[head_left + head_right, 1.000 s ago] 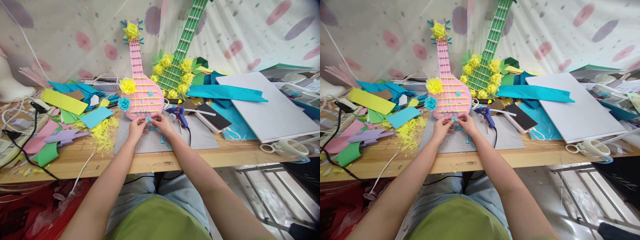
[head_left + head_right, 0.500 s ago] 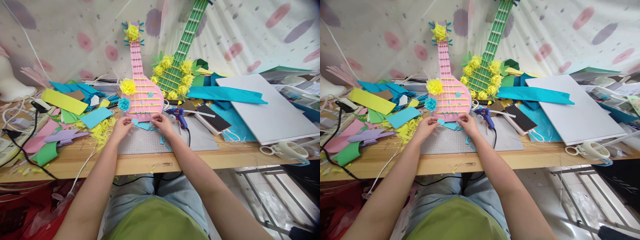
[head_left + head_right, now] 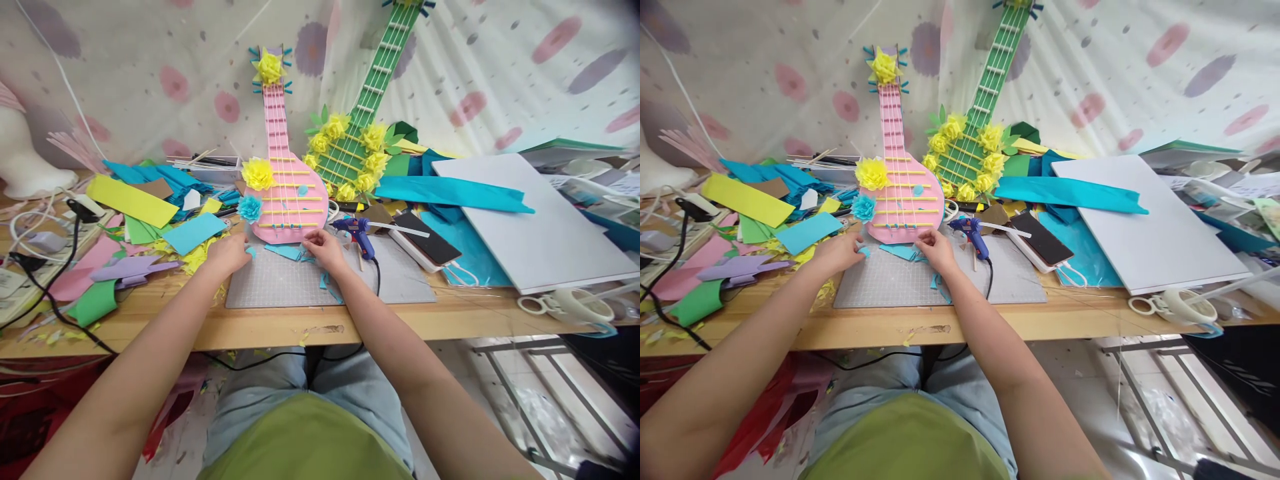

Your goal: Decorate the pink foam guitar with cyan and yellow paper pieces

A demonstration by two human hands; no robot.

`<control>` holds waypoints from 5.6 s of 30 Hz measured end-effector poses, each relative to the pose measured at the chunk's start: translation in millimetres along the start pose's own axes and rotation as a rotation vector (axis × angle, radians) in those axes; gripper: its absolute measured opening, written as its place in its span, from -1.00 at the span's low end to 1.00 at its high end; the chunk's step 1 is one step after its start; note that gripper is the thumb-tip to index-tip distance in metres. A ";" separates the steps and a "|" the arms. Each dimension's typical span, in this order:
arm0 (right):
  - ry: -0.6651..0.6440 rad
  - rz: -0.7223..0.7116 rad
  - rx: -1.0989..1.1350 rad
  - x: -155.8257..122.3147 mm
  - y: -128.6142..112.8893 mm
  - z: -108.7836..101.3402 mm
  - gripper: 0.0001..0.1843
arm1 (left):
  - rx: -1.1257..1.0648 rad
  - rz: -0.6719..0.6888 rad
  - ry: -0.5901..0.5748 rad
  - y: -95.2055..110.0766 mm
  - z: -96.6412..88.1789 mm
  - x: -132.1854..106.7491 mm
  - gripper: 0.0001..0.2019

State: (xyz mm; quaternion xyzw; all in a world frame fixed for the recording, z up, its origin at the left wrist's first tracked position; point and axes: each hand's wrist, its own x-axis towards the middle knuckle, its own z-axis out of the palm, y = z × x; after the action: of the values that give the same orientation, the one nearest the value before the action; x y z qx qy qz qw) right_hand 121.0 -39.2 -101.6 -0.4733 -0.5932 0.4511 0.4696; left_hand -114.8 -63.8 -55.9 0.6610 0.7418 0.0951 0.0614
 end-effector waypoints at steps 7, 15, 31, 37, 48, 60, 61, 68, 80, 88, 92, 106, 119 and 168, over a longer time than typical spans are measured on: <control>0.014 -0.015 0.065 0.9 -2.5 2.0 -0.72 | -0.052 -0.061 0.146 15.2 -9.3 -19.7 -0.72; 0.029 -0.002 0.132 0.8 -4.8 2.6 -0.68 | -0.922 0.039 0.073 82.0 29.6 -27.0 -0.78; 0.047 -0.061 -0.180 1.1 -20.8 -29.4 -0.82 | -1.514 -0.161 0.111 84.8 46.2 -24.7 -0.72; -0.163 0.013 -0.571 -15.6 -39.9 -74.4 -0.84 | -1.555 -0.198 0.216 80.8 42.5 -24.8 -0.75; 0.077 0.123 -0.837 -31.8 -50.7 -129.2 -0.60 | -1.503 -0.226 0.146 83.1 43.7 -26.0 -0.83; 0.449 0.090 -0.390 -9.7 -5.9 -86.2 -0.61 | -1.490 -0.181 0.105 79.2 54.3 -21.7 -0.85; 0.452 0.036 -0.265 -14.3 -9.2 -84.1 -0.59 | -1.491 -0.183 0.114 79.1 55.3 -21.1 -0.85; -0.013 -0.028 -0.091 -33.0 -18.0 -57.9 -0.55 | -1.477 -0.190 0.155 78.7 56.6 -20.9 -0.84; -0.058 -0.071 -0.345 -30.7 -10.8 -48.8 -0.54 | -1.448 -0.205 0.151 80.2 56.2 -20.5 -0.84; -0.043 -0.100 -0.308 -26.9 -4.5 -49.1 -0.51 | -1.432 -0.177 0.156 80.4 55.7 -21.1 -0.87; -0.053 -0.107 -0.308 -27.8 -6.1 -49.3 -0.50 | -1.430 -0.177 0.159 80.1 56.7 -20.5 -0.86; -0.070 -0.104 -0.378 -29.5 -11.0 -49.4 -0.55 | -1.439 -0.185 0.163 80.3 56.4 -20.9 -0.80; -0.097 -0.137 -0.418 -30.9 -12.5 -51.4 -0.55 | -1.454 -0.207 0.166 79.9 55.2 -21.5 -0.80; -0.025 -0.161 -0.461 -27.6 -10.0 -49.3 -0.55 | -1.433 -0.204 0.140 80.0 56.3 -21.1 -0.90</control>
State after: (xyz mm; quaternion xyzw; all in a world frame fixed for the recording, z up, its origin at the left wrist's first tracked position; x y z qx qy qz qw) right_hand 171.2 -63.4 -87.9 -0.5134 -0.7221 0.2710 0.3762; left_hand -22.5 -72.8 -93.6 0.3785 0.5574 0.5934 0.4404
